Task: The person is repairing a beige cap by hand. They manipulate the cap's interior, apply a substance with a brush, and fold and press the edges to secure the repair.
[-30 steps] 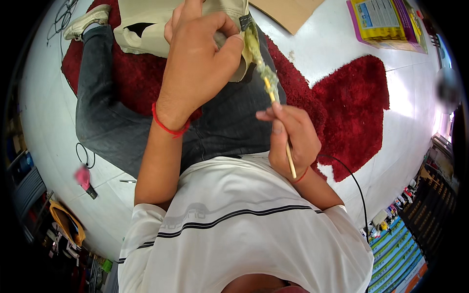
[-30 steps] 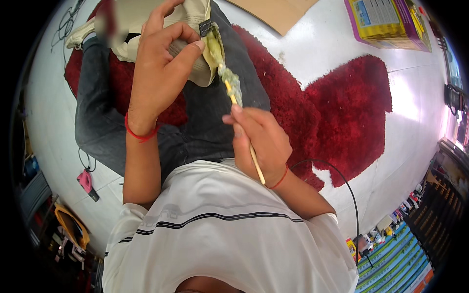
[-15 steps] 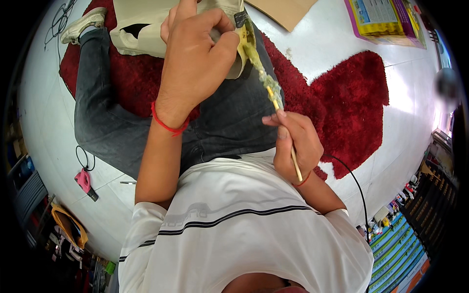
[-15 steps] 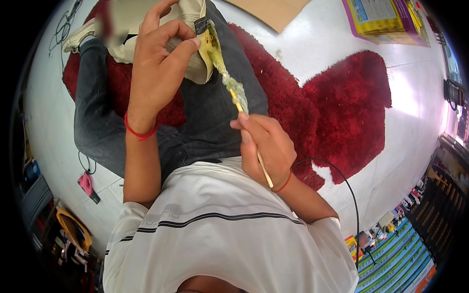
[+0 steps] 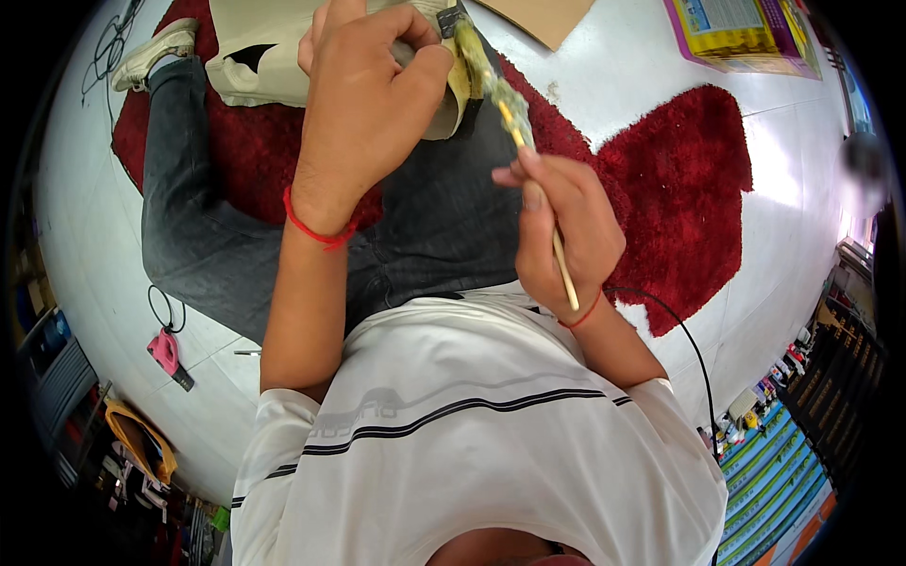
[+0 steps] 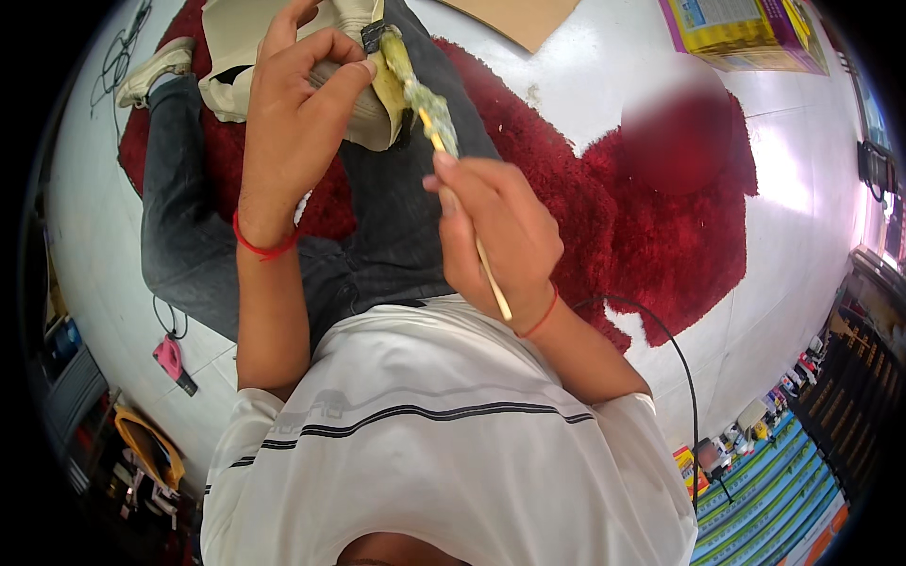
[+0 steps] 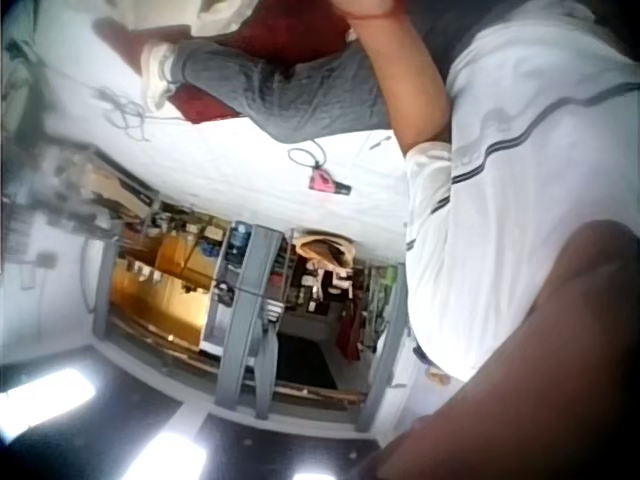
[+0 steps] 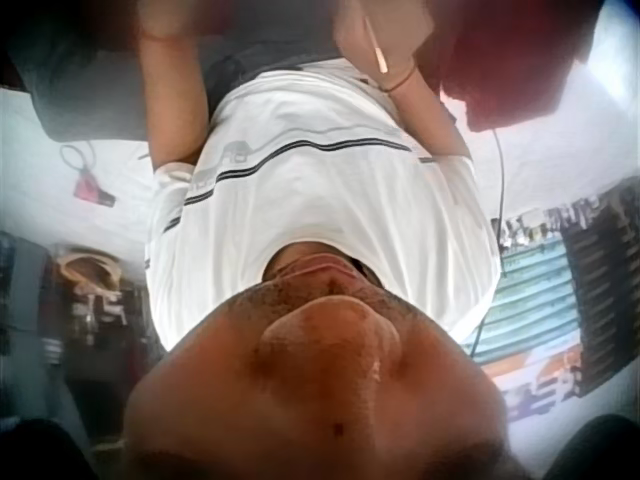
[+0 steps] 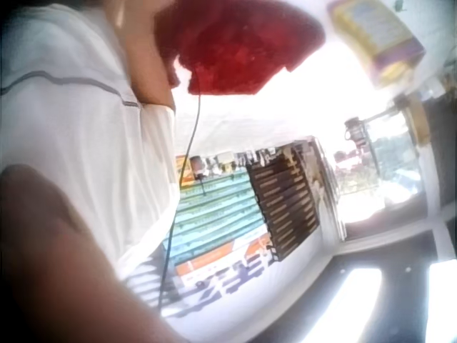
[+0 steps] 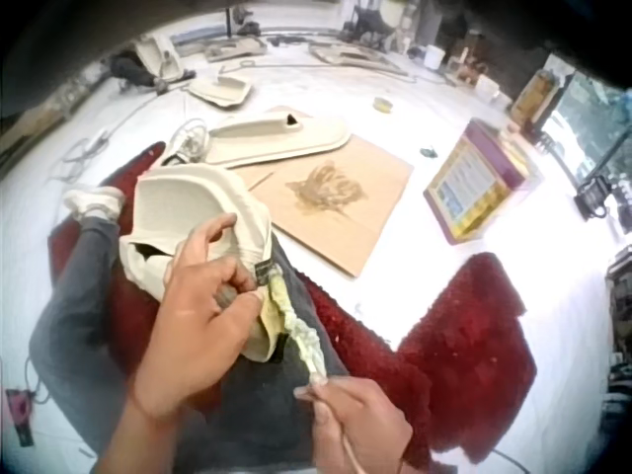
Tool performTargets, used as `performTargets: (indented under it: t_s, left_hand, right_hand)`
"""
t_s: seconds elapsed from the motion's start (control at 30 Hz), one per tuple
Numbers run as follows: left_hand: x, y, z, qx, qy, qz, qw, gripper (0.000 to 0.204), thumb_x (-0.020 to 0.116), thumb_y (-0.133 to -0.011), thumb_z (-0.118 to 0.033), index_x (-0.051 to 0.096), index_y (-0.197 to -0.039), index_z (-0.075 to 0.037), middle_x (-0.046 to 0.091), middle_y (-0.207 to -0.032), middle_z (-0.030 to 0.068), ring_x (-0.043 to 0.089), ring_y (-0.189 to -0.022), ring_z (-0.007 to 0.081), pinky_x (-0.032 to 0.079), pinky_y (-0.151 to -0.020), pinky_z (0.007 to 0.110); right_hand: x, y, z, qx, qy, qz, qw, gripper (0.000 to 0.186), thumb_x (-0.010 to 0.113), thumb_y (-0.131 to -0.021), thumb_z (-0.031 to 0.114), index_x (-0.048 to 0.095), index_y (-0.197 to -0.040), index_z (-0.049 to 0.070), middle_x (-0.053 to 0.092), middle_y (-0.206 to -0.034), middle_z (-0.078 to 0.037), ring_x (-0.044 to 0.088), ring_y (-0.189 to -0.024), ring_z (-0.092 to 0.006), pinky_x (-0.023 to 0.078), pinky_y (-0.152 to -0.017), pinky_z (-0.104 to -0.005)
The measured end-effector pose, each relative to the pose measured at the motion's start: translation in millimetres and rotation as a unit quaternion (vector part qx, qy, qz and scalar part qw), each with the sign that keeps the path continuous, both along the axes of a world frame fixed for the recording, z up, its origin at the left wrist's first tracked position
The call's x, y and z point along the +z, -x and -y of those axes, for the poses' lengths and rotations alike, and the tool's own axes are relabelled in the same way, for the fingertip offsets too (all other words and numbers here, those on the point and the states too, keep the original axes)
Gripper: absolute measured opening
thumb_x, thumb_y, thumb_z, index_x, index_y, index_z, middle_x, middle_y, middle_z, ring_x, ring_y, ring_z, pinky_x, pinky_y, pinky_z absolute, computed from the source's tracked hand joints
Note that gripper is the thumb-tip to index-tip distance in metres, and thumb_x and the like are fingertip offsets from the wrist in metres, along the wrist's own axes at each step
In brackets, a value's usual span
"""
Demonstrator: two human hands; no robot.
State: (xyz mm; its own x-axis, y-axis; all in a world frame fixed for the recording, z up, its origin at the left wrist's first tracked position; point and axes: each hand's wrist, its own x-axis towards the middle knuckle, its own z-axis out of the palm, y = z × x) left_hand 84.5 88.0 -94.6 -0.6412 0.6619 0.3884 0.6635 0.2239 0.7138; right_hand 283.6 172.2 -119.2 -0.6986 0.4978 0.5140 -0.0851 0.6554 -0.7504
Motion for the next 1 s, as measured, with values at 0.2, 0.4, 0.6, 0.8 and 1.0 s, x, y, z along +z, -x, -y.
performTargets:
  t_s: [0.2,0.4,0.6,0.8,1.0]
  left_hand:
    - [-5.1,8.8,0.0,-0.012,-0.016,0.011,1.000,0.010,0.068,-0.082,-0.007,0.061,-0.084,0.000,0.050,-0.145,0.0304,0.047,-0.136,0.0442,0.033,-0.115,0.048]
    - [11.6,-6.7,-1.9,0.005,0.012,-0.004,1.000,0.010,0.068,-0.082,-0.007,0.061,-0.084,0.000,0.049,-0.146,0.0305,0.048,-0.136,0.0433,0.034,-0.115,0.047]
    - [0.5,2.6,1.4,0.004,-0.014,0.028,1.000,0.009,0.067,-0.083,-0.006,0.061,-0.084,0.000,0.048,-0.148,0.0301,0.046,-0.137,0.0435,0.032,-0.117,0.047]
    - [2.1,-0.6,1.1,0.007,0.002,0.001,1.000,0.008,0.066,-0.083,-0.006,0.060,-0.084,-0.001,0.047,-0.149,0.0301,0.044,-0.138,0.0437,0.030,-0.117,0.048]
    - [7.0,0.6,-0.5,0.003,-0.002,0.003,1.000,0.008,0.065,-0.082,-0.007,0.061,-0.085,-0.001,0.048,-0.147,0.0303,0.045,-0.137,0.0445,0.030,-0.117,0.049]
  right_hand:
    - [-3.2,-35.6,12.7,0.023,0.022,0.037,0.999,0.037,0.065,-0.083,-0.015,0.071,-0.118,-0.005,0.072,-0.095,-0.015,0.073,-0.076,-0.0225,0.058,-0.065,-0.0290]
    - [-2.8,-4.8,-6.2,0.014,-0.012,0.008,1.000,0.037,0.066,-0.086,-0.013,0.071,-0.121,-0.003,0.073,-0.097,-0.014,0.071,-0.077,-0.0213,0.057,-0.064,-0.0297]
    - [-22.4,-31.8,-3.4,0.028,-0.004,0.050,0.998,0.035,0.064,-0.086,-0.014,0.071,-0.119,-0.005,0.072,-0.095,-0.017,0.073,-0.080,-0.0239,0.059,-0.068,-0.0307]
    - [-15.5,-29.8,-19.2,-0.008,-0.010,-0.032,0.999,0.036,0.063,-0.087,-0.013,0.069,-0.122,-0.005,0.073,-0.098,-0.016,0.073,-0.083,-0.0238,0.060,-0.073,-0.0309]
    - [2.1,-37.2,-15.2,0.046,0.002,0.071,0.996,0.029,0.064,-0.085,-0.012,0.073,-0.112,-0.005,0.074,-0.093,-0.015,0.073,-0.077,-0.0234,0.058,-0.067,-0.0298]
